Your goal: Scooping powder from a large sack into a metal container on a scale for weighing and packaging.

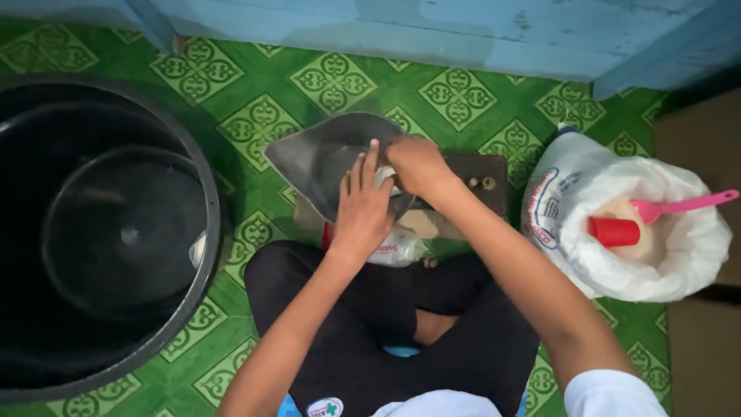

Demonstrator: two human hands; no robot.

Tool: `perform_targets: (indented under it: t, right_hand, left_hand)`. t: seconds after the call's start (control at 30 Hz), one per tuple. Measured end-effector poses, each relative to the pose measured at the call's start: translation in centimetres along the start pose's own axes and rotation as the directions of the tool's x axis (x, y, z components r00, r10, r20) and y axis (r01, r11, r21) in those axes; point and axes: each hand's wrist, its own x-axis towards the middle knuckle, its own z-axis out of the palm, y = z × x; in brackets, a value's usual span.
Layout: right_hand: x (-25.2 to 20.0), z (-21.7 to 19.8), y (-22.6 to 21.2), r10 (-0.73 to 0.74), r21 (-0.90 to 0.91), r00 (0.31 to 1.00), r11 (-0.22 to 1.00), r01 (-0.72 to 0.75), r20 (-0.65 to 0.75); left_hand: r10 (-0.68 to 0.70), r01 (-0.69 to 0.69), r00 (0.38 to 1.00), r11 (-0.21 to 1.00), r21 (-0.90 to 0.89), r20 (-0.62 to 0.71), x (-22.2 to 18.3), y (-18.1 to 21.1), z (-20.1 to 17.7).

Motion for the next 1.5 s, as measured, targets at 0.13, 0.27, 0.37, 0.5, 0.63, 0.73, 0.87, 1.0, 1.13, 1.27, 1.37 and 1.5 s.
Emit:
perform_targets:
  t: [0.13,0.27,0.37,0.5,0.63,0.73,0.87,1.0,1.13,1.27,1.37,1.5]
  right_hand:
    - [1.1,0.9,0.2,-0.018,-0.063,1.000,0.998,0.016,-0.016]
    - [1.5,-0.1,0.4,-0.031,-0.068,0.999,0.997,0.031,-0.009]
    - [1.6,-1.6,0.5,0.024,-0.066,1.000,0.998,-0.024,-0.005]
    - [0.9,-1.6,0.6,0.147,-0.022,0.989,0.989,-0.146,0.027]
    - [0.2,-1.0,1.2,0.195,0.034,0.981,0.980,-0.195,0.025]
    - [0.0,-0.7,1.1,0.240,0.077,0.969,0.967,-0.244,0.060]
    - [-0.3,0.2,1.4,0.318,0.155,0.948,0.935,-0.319,0.033]
    - [-0.6,0.4,2.1,0.369,0.257,0.928,0.893,-0.370,0.057]
    - [-1.2,-0.6,2.5,0.395,0.316,0.914,0.859,-0.402,0.088]
    - [-2.2,-2.6,2.5,0.385,0.433,0.922,0.826,-0.362,0.036]
    - [-4.7,-7.0,0.9,0.388,0.494,0.922,0.802,-0.335,-0.006]
    - [-7.5,-8.2,0.6,0.223,0.418,0.972,0.892,-0.170,-0.081]
  left_hand:
    - [-0.001,0.001,1.000,1.000,0.027,-0.002,0.3,-0.6,0.6]
    - [-0.008,0.008,1.000,1.000,0.007,0.004,0.4,-0.8,0.4]
    - [-0.011,0.011,1.000,1.000,-0.007,-0.003,0.5,-0.8,0.4]
    - [-0.040,0.042,0.998,0.998,-0.053,0.051,0.5,-0.6,-0.1]
    - [-0.009,0.013,0.998,0.998,-0.060,0.063,0.9,-0.4,-0.3]
    - [0.012,-0.014,0.996,1.000,0.016,0.091,1.2,-0.4,-0.1]
    - [0.059,-0.064,0.996,0.995,0.073,0.069,1.4,-0.5,-0.4]
    - [0.078,-0.084,0.995,0.992,0.096,0.059,1.4,-0.5,-0.3]
    - [0.075,-0.084,0.993,0.992,0.097,0.086,1.6,-0.6,-0.6]
    - [0.080,-0.089,0.994,0.987,0.134,0.071,1.9,-0.6,-1.4]
    - [0.082,-0.090,0.994,0.988,0.127,0.069,2.1,-0.8,-1.9]
    - [0.064,-0.069,0.981,0.997,0.019,0.182,2.9,-0.6,-3.4]
